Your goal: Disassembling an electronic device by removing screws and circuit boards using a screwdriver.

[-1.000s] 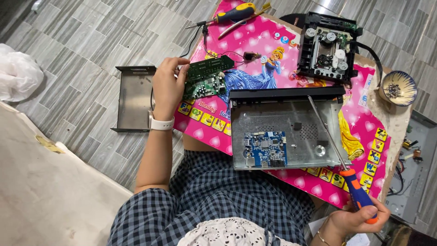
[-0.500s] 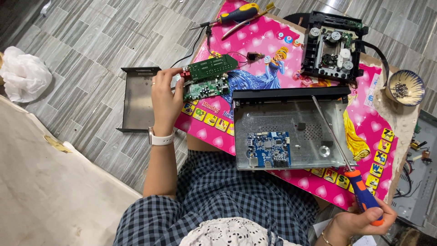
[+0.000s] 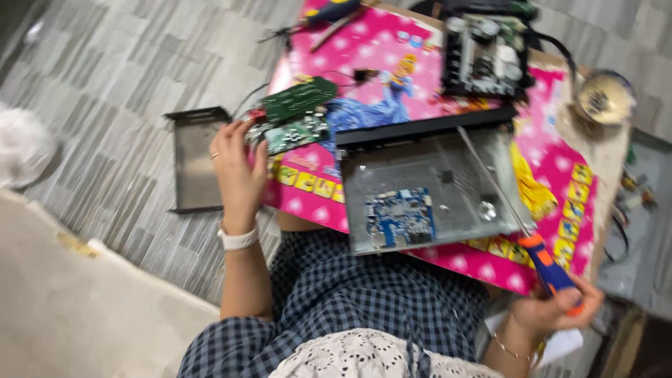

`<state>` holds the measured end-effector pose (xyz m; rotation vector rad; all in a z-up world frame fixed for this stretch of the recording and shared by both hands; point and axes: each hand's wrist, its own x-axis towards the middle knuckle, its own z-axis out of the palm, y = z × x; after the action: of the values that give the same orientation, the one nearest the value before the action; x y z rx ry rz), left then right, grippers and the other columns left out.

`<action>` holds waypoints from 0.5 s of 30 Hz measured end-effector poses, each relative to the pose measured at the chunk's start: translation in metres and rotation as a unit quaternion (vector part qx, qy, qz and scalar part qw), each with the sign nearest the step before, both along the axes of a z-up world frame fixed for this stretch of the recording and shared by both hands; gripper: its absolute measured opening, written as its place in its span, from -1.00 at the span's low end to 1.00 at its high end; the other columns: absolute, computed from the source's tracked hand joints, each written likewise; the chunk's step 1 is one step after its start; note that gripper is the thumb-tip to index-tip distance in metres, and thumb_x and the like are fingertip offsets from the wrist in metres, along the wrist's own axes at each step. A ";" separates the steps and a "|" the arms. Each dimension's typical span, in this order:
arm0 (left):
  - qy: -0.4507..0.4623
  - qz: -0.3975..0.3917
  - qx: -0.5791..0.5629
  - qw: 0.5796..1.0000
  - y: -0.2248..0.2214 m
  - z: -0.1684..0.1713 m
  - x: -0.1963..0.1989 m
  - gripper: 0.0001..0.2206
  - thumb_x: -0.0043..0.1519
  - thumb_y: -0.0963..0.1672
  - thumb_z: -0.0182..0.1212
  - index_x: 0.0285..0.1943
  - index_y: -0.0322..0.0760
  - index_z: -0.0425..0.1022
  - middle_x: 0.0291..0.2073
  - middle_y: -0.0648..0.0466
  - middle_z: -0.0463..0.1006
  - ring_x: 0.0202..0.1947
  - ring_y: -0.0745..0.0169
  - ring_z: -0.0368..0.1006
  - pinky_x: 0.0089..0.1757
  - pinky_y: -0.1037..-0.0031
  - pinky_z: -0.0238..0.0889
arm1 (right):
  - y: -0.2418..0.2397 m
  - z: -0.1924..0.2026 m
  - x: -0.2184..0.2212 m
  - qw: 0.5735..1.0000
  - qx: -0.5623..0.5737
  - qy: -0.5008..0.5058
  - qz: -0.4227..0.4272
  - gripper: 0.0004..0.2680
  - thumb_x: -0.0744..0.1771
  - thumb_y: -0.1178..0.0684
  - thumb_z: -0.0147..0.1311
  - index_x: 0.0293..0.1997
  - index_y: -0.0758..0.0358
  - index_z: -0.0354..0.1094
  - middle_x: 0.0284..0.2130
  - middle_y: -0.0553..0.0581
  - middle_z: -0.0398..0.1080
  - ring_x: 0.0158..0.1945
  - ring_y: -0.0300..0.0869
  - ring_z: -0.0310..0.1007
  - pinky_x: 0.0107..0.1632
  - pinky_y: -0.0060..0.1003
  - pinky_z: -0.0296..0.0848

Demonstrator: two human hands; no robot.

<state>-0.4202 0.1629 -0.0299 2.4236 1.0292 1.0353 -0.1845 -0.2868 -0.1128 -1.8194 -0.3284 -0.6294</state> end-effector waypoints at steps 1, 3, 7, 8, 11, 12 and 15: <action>0.000 -0.015 -0.003 1.000 -0.006 0.005 0.002 -0.60 0.21 -0.22 0.24 0.26 -0.38 0.35 0.16 -0.19 0.37 0.20 -0.23 0.24 0.17 0.12 0.09 | 0.001 0.002 -0.002 1.000 -0.003 0.000 -0.015 -0.63 0.46 -0.24 -0.22 -0.15 0.40 0.16 -0.31 0.18 0.17 -0.30 -0.14 0.07 -0.21 -0.23 0.14; 0.002 -0.026 0.000 1.000 -0.018 0.016 0.007 -0.61 0.23 -0.21 0.22 0.26 -0.40 0.35 0.22 -0.22 0.32 0.24 -0.31 0.20 0.21 0.06 0.04 | 0.004 0.007 -0.003 1.000 -0.014 -0.016 -0.003 -0.62 0.45 -0.22 -0.23 -0.13 0.44 0.20 -0.25 0.26 0.22 -0.19 -0.03 0.16 -0.04 -0.14 0.24; -0.003 -0.053 0.004 0.999 -0.043 0.036 0.017 -0.63 0.25 -0.22 0.24 0.24 -0.42 0.36 0.26 -0.20 0.30 0.34 -0.35 0.12 0.24 0.03 -0.02 | 0.010 0.020 -0.007 1.000 -0.012 0.013 -0.014 -0.63 0.42 -0.24 -0.23 -0.15 0.40 0.20 -0.28 0.19 0.18 -0.22 -0.10 0.13 -0.07 -0.20 0.19; -0.008 -0.056 -0.002 0.998 -0.048 0.042 0.018 -0.63 0.25 -0.23 0.21 0.25 -0.43 0.34 0.28 -0.23 0.28 0.36 -0.37 0.09 0.26 0.00 -0.03 | 0.009 0.018 -0.006 1.000 -0.002 0.013 -0.009 -0.61 0.42 -0.25 -0.22 -0.16 0.41 0.21 -0.29 0.19 0.19 -0.24 -0.11 0.14 -0.09 -0.22 0.21; -0.012 -0.078 -0.006 0.997 -0.057 0.048 0.024 -0.64 0.26 -0.23 0.20 0.24 -0.45 0.34 0.26 -0.23 0.31 0.35 -0.34 0.13 0.26 0.01 0.02 | 0.008 0.017 -0.006 0.999 0.028 0.031 -0.008 -0.59 0.39 -0.30 -0.18 -0.16 0.40 0.22 -0.34 0.14 0.20 -0.35 -0.19 0.13 -0.23 -0.32 0.19; -0.012 -0.089 -0.003 0.996 -0.058 0.048 0.026 -0.67 0.27 -0.23 0.21 0.22 -0.45 0.37 0.23 -0.21 0.35 0.32 -0.30 0.19 0.25 0.05 0.08 | 0.009 0.016 -0.006 0.998 0.050 0.049 -0.005 -0.58 0.38 -0.33 -0.16 -0.15 0.37 0.23 -0.37 0.10 0.21 -0.43 -0.26 0.11 -0.34 -0.40 0.17; 0.021 -0.124 -0.034 0.991 -0.060 0.038 0.036 -0.67 0.31 -0.12 0.18 0.20 -0.41 0.37 0.23 -0.22 0.33 0.36 -0.34 0.13 0.27 -0.06 0.02 | 0.008 0.017 -0.006 0.999 0.021 0.034 -0.009 -0.56 0.40 -0.36 -0.21 -0.15 0.36 0.22 -0.37 0.09 0.20 -0.44 -0.27 0.08 -0.34 -0.39 0.14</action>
<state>-0.3842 0.1032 0.0077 2.4497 0.7367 0.8561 -0.1901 -0.2787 -0.0958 -1.8002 -0.2523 -0.5805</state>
